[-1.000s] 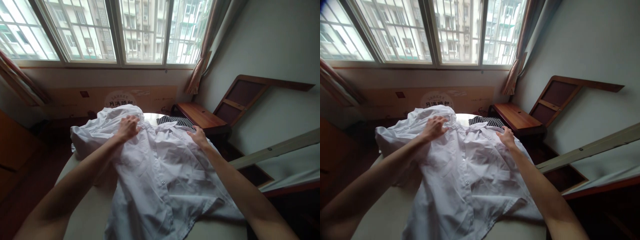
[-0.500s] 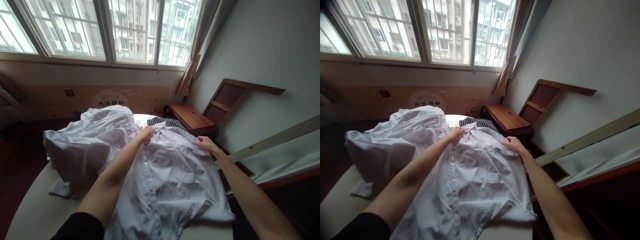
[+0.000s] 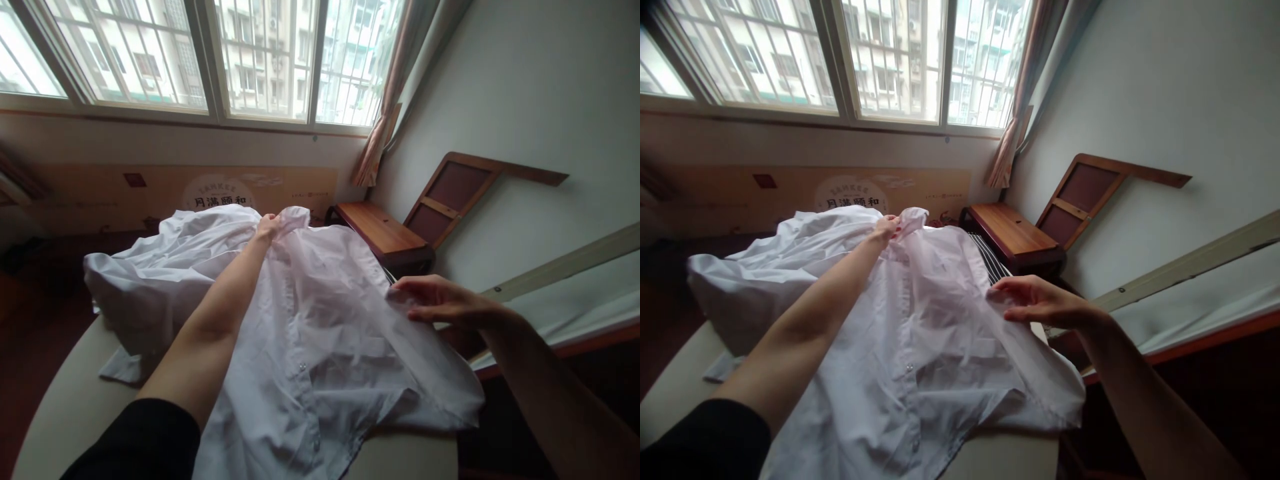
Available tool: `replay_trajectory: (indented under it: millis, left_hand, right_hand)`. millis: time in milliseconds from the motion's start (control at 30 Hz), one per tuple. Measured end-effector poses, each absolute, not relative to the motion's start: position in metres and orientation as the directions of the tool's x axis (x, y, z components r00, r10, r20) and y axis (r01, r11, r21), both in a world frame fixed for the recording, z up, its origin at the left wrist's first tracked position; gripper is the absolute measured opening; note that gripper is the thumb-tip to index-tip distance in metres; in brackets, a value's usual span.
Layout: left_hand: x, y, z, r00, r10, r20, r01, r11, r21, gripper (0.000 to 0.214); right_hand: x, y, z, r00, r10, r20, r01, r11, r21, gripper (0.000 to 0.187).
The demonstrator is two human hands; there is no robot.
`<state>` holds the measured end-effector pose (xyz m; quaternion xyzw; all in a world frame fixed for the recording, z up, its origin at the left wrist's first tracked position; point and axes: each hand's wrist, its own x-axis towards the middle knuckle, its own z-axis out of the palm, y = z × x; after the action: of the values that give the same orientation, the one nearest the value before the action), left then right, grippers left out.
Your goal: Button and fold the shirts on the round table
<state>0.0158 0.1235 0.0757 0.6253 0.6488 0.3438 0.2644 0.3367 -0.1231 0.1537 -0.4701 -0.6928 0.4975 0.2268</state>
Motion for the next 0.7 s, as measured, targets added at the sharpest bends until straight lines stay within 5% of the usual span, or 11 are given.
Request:
replay_trajectory:
  millis: [100, 233, 433, 567, 700]
  left_hand:
    - [0.013, 0.111, 0.075, 0.004, 0.997, 0.079, 0.556, -0.068, 0.828, 0.044]
    - [0.006, 0.074, 0.056, 0.051, 0.998, 0.027, 0.567, -0.051, 0.822, 0.043]
    - [-0.007, 0.004, 0.018, 0.143, 0.989, -0.037, 0.723, -0.079, 0.686, 0.075]
    - [-0.008, -0.018, 0.006, 0.293, 0.956, -0.001, 0.753, -0.23, 0.617, 0.067]
    - [-0.001, -0.015, 0.003, 0.29, 0.957, 0.008, 0.689, -0.215, 0.692, 0.041]
  right_hand:
    - [0.277, -0.147, 0.151, -0.612, 0.788, -0.061, 0.393, 0.236, -0.889, 0.049]
    - [0.218, -0.179, 0.119, -0.772, 0.616, -0.156, 0.474, 0.395, -0.787, 0.07]
    - [0.207, -0.217, 0.084, -0.769, 0.567, -0.295, 0.568, 0.396, -0.722, 0.086]
    - [0.23, -0.232, 0.074, -0.714, 0.658, -0.241, 0.593, 0.385, -0.707, 0.091]
    - [0.262, -0.238, 0.058, -0.506, 0.833, -0.225, 0.76, 0.307, -0.573, 0.101]
